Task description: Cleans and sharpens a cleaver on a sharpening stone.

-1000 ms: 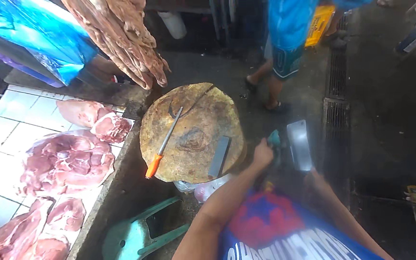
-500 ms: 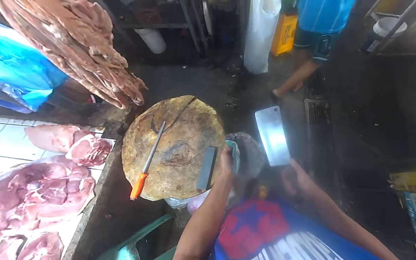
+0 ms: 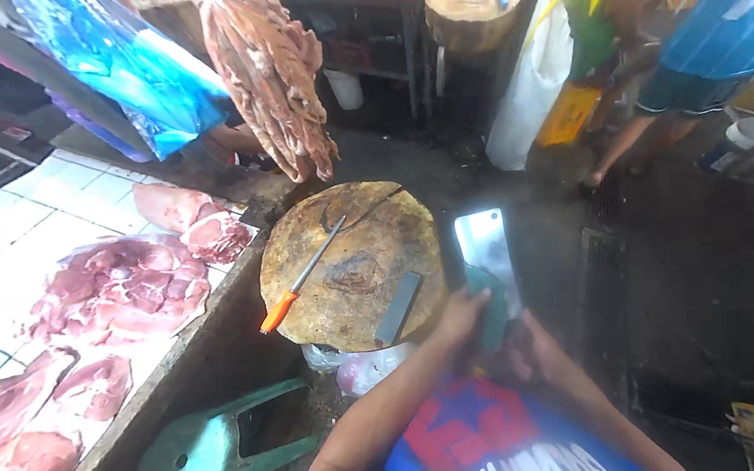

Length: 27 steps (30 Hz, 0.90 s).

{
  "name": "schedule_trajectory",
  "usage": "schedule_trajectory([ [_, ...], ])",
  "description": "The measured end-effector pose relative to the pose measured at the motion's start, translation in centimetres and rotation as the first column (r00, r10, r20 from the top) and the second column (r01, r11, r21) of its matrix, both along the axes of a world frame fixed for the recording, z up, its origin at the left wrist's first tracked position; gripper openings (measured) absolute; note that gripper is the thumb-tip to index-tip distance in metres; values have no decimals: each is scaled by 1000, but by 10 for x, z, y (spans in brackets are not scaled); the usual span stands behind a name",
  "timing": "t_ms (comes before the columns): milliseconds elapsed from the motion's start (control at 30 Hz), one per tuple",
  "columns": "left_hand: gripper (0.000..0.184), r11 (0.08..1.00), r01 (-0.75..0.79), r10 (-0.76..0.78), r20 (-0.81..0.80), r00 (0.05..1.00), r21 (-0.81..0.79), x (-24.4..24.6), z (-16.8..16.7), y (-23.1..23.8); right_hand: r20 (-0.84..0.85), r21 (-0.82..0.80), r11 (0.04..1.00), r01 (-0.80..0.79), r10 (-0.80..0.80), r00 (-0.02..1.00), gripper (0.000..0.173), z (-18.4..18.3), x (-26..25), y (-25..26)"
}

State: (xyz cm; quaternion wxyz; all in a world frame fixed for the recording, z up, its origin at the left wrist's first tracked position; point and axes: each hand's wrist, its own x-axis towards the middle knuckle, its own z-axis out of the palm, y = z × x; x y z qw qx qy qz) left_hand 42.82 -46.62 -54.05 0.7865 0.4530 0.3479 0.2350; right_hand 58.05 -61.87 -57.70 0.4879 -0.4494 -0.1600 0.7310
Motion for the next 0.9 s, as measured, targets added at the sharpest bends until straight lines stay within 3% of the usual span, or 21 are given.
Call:
schedule_trajectory([
  [267,32,995,-83,82,15,996,62,-16,23,35,82,7,986,-166,165,983,84,12,22,-7],
  [367,35,972,-220,215,56,975,83,-21,27,62,102,-25,979,-205,206,973,83,11,31,-14],
  [467,39,884,-459,454,66,888,92,-50,36,101,58,-19,980,-197,198,978,83,7,30,-22],
  [567,38,738,-571,615,-12,788,360,-123,37,126,-9,13,986,-164,164,986,83,-1,28,-28],
  [600,37,669,-520,660,-104,744,531,-152,39,127,-34,21,988,-152,153,988,83,-5,28,-30],
  [667,39,567,-237,742,-363,564,789,-206,45,116,-80,24,991,-131,133,988,83,-11,27,-33],
  [733,44,593,-37,741,-528,414,804,-252,46,102,-128,39,990,-137,141,982,82,-14,27,-33],
  [767,44,645,-55,715,-577,395,762,-272,45,98,-148,50,988,-145,151,977,81,-15,27,-31],
  [833,43,712,-295,689,-550,473,638,-310,39,83,-178,48,986,-158,164,970,81,-16,28,-29],
  [900,39,636,-629,771,-389,503,446,-340,30,61,-201,31,987,-155,158,967,80,-17,29,-26],
])
